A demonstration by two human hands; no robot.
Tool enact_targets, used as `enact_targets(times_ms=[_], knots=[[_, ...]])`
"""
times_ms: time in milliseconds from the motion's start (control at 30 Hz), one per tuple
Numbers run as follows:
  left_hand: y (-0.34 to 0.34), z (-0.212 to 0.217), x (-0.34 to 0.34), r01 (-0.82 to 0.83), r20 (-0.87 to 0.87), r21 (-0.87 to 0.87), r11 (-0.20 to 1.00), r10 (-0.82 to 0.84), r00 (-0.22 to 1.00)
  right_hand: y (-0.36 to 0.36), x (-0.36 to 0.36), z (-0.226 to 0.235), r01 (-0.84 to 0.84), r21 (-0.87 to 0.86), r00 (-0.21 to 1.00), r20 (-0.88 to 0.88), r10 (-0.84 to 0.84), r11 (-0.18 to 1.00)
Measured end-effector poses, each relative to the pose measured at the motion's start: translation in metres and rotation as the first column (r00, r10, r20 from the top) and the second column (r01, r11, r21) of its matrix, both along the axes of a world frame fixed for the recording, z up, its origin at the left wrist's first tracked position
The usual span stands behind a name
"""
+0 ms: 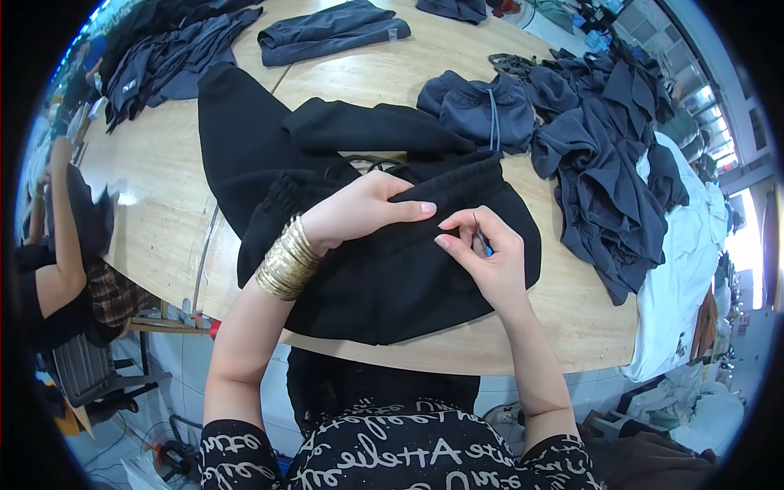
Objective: Trimming threads and folding black pants on a work table in a garment factory.
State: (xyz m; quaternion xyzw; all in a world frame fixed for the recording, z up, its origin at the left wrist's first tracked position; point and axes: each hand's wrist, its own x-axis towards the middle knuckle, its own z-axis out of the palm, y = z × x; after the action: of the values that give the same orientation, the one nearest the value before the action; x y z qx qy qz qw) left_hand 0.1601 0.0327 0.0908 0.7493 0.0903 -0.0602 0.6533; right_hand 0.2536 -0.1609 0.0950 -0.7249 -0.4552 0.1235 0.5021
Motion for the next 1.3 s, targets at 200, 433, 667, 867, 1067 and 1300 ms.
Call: enact_targets(times_ms=[200,433,667,867,1067,1300], knots=[[-0.008,0.011,-0.008,-0.078,-0.093,-0.329,0.941,0.049,0.994,-0.006,-0.001,-0.001,-0.084,0.052,0.995,0.065,0.081,0.995],[-0.015,0.014,-0.010,-0.012,-0.015,-0.225,0.974,0.009,1.000,-0.008,-0.008,0.013,-0.035,-0.050,0.999,-0.038,0.034,0.998],[-0.015,0.011,-0.012,0.028,-0.008,-0.068,0.997,-0.028,1.000,-0.022,0.009,0.017,-0.175,-0.013,0.698,-0.707,0.115,0.984],[-0.015,0.011,-0.016,-0.003,-0.032,-0.141,0.990,-0.002,0.999,-0.053,0.024,0.029,0.035,-0.109,0.876,-0.474,-0.083,0.993],[-0.025,0.017,-0.014,-0.034,0.082,0.072,0.997,0.028,0.996,-0.042,-0.004,0.026,0.017,-0.117,0.995,-0.095,-0.028,0.993],[-0.028,0.023,-0.015,-0.013,0.365,0.540,0.842,-0.220,0.905,-0.041,0.005,0.031,0.047,-0.158,0.996,-0.061,-0.057,0.986]])
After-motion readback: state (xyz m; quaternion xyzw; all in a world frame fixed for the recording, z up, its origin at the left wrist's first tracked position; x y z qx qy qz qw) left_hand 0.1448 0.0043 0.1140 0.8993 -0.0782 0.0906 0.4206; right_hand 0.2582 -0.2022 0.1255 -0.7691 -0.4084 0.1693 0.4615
